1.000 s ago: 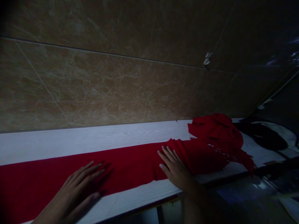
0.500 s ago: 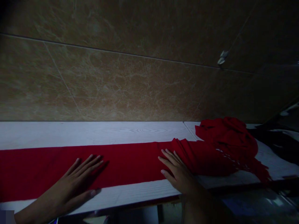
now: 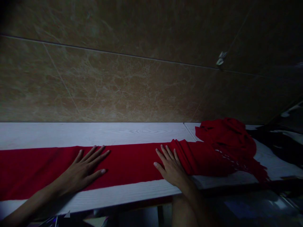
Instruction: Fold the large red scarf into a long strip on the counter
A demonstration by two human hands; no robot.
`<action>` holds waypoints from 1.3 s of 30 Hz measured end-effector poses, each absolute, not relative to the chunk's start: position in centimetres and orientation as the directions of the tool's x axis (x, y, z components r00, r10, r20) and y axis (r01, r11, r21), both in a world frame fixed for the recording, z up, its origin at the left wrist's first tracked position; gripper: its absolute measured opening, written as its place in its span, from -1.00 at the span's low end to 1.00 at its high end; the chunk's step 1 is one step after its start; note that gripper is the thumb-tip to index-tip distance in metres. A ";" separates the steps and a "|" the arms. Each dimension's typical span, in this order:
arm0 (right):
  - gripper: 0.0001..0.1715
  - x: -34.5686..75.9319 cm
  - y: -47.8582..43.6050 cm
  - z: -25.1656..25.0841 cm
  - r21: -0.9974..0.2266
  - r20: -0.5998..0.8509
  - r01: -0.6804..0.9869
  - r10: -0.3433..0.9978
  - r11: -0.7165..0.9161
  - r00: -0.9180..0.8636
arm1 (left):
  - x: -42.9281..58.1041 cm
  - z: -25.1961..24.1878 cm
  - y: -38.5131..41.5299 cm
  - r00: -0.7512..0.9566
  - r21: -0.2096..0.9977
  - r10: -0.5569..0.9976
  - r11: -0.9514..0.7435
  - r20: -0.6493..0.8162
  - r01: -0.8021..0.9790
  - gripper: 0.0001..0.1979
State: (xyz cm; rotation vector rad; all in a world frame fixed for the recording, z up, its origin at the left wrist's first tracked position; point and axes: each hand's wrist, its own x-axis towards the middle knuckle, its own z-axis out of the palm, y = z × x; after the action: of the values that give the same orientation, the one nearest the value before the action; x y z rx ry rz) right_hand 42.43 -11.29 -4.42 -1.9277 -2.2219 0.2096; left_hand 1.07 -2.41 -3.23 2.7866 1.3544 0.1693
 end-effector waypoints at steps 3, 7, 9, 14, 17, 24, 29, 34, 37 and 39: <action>-0.14 42.1 -11.6 -4.7 -0.235 0.042 0.958 0.987 0.162 -0.156 | 0.0 -3.5 -2.8 0.631 0.049 0.770 -0.637 0.094 0.769 -0.20; 0.06 41.6 -11.9 -3.6 -0.286 -0.034 0.943 0.981 0.172 -0.189 | -0.8 -2.6 -3.3 0.603 0.060 0.798 -0.603 0.020 0.796 -0.15; 0.14 41.2 -11.5 -2.6 -0.314 -0.061 0.933 0.977 0.174 -0.202 | -0.3 -1.6 -3.5 0.576 0.089 0.817 -0.573 -0.019 0.815 -0.16; -0.26 39.0 -8.9 -0.3 -0.392 0.061 0.873 0.955 0.292 -0.291 | 4.7 0.5 -3.7 0.541 0.184 0.841 -0.533 0.010 0.826 -0.34; -0.37 37.8 -7.3 0.2 -0.441 0.043 0.810 0.911 0.386 -0.411 | 8.6 0.4 -3.7 0.567 0.233 0.824 -0.553 0.010 0.800 -0.33; 0.17 38.2 -7.2 0.3 -0.458 -0.139 0.753 0.799 0.472 -0.585 | 11.1 -0.4 -3.8 0.730 0.301 0.680 -0.682 -0.076 0.667 -0.13; 0.30 38.6 -7.9 0.3 -0.417 -0.191 0.763 0.774 0.493 -0.604 | 10.3 -0.1 -4.6 0.762 0.306 0.638 -0.707 -0.111 0.637 -0.07; 0.15 38.1 -7.9 0.4 -0.390 -0.173 0.785 0.799 0.482 -0.576 | 8.7 1.5 -6.5 0.809 0.466 0.579 -0.692 -0.100 0.552 -0.19; -0.11 36.2 -7.3 0.4 -0.352 -0.032 0.808 0.857 0.472 -0.514 | 6.4 2.2 -6.5 0.758 0.532 0.650 -0.660 0.050 0.531 -0.51; -0.20 33.8 -6.9 0.5 -0.342 0.051 0.809 0.869 0.479 -0.493 | 3.9 2.3 -5.7 0.635 0.516 0.752 -0.620 0.177 0.591 -0.60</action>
State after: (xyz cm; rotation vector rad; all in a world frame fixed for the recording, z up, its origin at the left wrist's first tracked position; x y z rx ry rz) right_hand 33.81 -6.86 0.54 -1.4456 -2.5076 0.4040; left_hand 3.90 -5.66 2.28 2.4449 1.0612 0.5329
